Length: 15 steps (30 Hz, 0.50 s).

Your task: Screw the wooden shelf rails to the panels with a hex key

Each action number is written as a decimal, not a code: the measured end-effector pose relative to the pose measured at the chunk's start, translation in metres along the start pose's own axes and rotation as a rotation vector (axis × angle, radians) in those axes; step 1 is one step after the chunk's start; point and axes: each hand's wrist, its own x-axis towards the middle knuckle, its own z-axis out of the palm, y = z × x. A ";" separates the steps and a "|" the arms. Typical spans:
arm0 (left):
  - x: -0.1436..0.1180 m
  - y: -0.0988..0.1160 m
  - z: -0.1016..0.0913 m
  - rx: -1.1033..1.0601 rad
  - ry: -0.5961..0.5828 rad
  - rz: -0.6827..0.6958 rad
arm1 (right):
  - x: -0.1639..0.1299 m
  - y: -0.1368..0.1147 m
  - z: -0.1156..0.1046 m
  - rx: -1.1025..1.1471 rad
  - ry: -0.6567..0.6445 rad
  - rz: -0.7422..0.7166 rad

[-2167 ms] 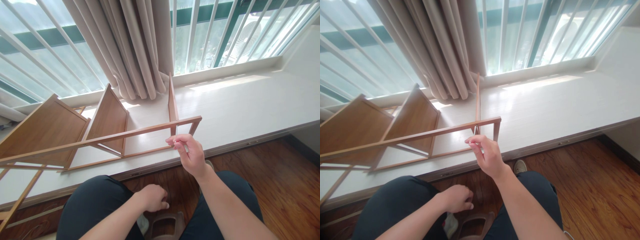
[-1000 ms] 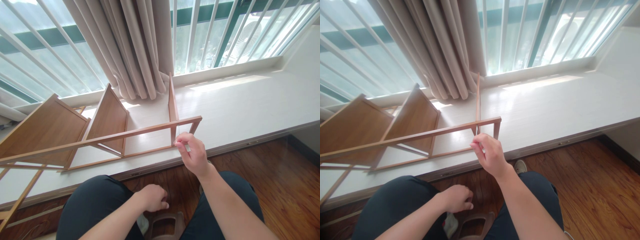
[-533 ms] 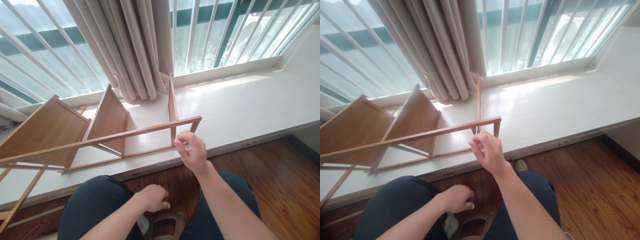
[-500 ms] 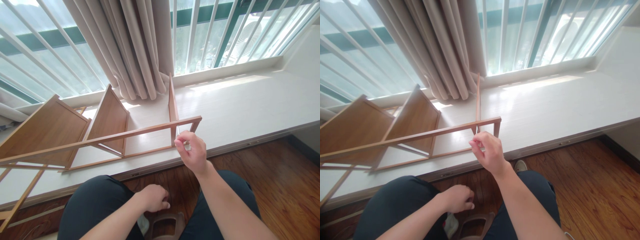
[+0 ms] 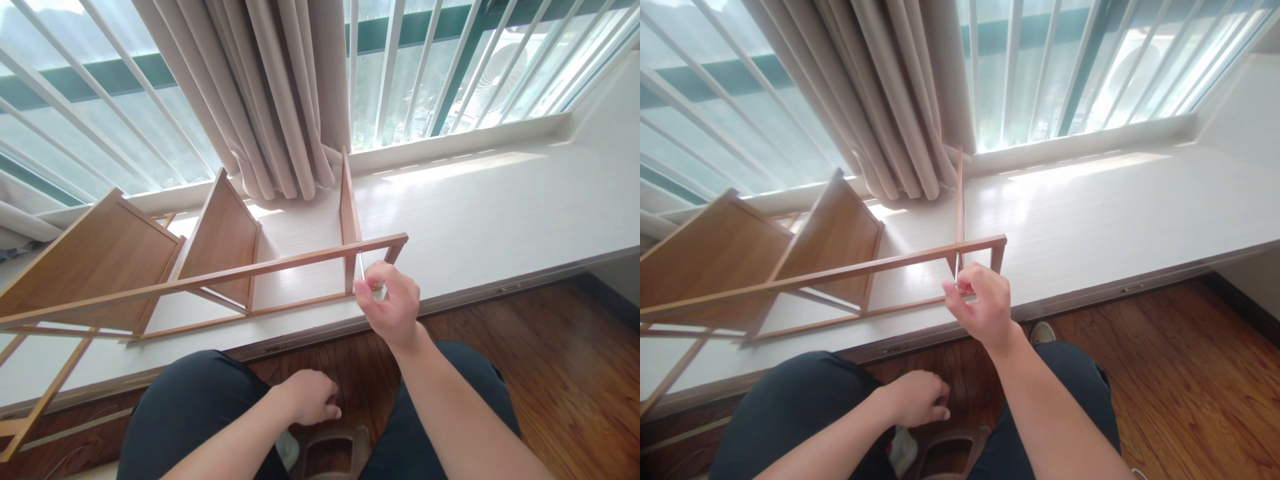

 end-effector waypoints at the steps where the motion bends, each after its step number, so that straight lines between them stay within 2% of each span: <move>1: 0.000 0.000 0.000 0.000 -0.003 -0.002 | 0.000 0.000 0.000 -0.006 -0.002 -0.005; 15: 0.001 0.001 0.000 0.002 -0.008 -0.003 | 0.001 -0.002 0.000 -0.039 0.003 -0.029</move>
